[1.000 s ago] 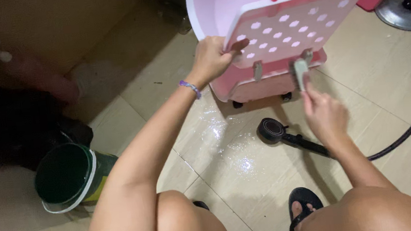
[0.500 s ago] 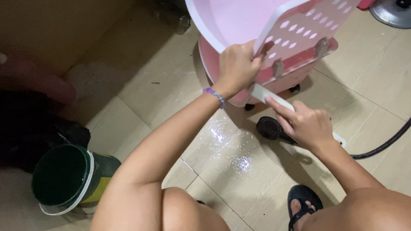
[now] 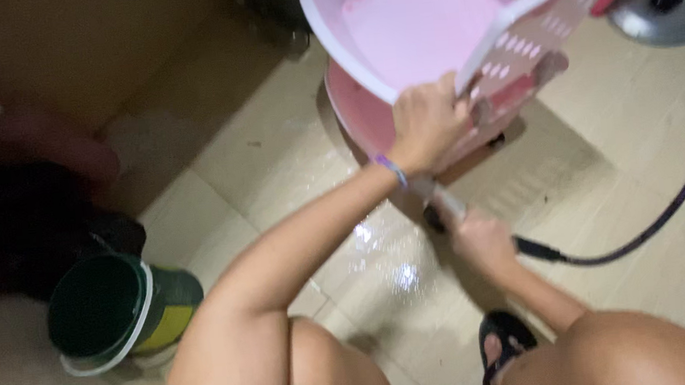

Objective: The person scrubs a pink plastic laundry basket with a white brush and rinses it with a handheld shower head. They clean the exterior, interior, and wheels of the basket, then rinse the surrounding floor area.

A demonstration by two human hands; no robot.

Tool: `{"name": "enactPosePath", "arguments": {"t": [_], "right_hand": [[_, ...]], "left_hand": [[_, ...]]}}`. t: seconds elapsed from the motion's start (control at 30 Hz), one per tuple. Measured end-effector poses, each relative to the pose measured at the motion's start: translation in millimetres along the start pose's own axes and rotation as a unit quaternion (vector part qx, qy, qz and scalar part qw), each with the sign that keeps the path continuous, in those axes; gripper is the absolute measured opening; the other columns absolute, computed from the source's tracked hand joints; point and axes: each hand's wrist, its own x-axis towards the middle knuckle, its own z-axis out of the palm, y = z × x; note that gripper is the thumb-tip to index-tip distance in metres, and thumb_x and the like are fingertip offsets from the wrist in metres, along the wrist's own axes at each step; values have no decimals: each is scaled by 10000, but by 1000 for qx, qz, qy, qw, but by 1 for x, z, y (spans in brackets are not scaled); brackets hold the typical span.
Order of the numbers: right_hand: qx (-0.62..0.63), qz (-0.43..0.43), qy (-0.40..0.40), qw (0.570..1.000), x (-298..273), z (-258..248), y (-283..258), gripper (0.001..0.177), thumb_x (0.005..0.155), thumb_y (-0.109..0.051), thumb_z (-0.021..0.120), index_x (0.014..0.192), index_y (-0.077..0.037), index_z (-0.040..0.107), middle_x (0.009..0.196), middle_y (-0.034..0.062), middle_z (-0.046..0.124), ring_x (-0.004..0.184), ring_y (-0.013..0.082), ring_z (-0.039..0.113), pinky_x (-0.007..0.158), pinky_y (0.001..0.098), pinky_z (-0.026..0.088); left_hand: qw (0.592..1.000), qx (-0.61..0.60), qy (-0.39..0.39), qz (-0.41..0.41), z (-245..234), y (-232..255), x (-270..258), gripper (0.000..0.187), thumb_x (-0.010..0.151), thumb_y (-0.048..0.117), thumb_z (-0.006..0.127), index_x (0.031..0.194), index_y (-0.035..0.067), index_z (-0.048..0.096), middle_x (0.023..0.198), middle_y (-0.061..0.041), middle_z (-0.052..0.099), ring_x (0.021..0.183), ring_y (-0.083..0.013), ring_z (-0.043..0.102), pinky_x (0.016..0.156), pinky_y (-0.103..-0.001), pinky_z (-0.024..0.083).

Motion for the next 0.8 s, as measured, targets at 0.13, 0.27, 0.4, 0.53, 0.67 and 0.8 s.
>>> {"name": "enactPosePath", "arguments": {"t": [0.13,0.27,0.4,0.53,0.67,0.8], "right_hand": [[23,-78,79,994,2,-1,-10,428,993,-369,556,1406,-263,584,660,156,625,493,324,619,443,469,506],[73,24,8,997,9,-32,13,552,983,-349,562,1527,-404,484,579,166,628,445,343,621,402,472,488],[41,68,17,997,8,-54,43,529,1003,-336,561,1516,-450,504,601,136,645,453,279,625,417,423,483],[32,130,-13,991,14,-59,69,475,1024,-379,557,1484,-494,524,598,138,642,444,274,624,414,412,476],[0,160,-8,987,37,-51,107,338,1074,-426,537,1398,-459,629,586,158,644,442,286,620,426,419,465],[87,192,40,977,67,-27,136,323,1114,-408,504,1230,-274,774,620,158,669,504,319,609,481,447,458]], "left_hand": [[995,-65,-57,-47,16,23,-1,378,857,318,624,1156,88,656,774,-128,738,743,-322,740,810,-487,544],[940,-223,-236,107,-11,-11,36,702,893,475,727,1377,21,497,1186,-201,631,1122,-376,623,919,-509,527],[929,238,-219,178,-66,-88,68,707,824,728,629,1328,237,558,1275,-41,653,1227,-277,596,983,-540,514],[929,250,-67,265,-69,-124,66,395,994,526,613,1143,161,616,1099,-9,631,1089,-220,578,1005,-426,469],[924,219,-75,304,-54,-117,72,411,961,502,610,1009,94,592,1023,-66,597,1023,-269,571,880,-402,491],[931,187,-102,296,-58,-122,71,509,956,574,614,890,69,589,913,-112,618,886,-282,603,802,-417,506]]}}
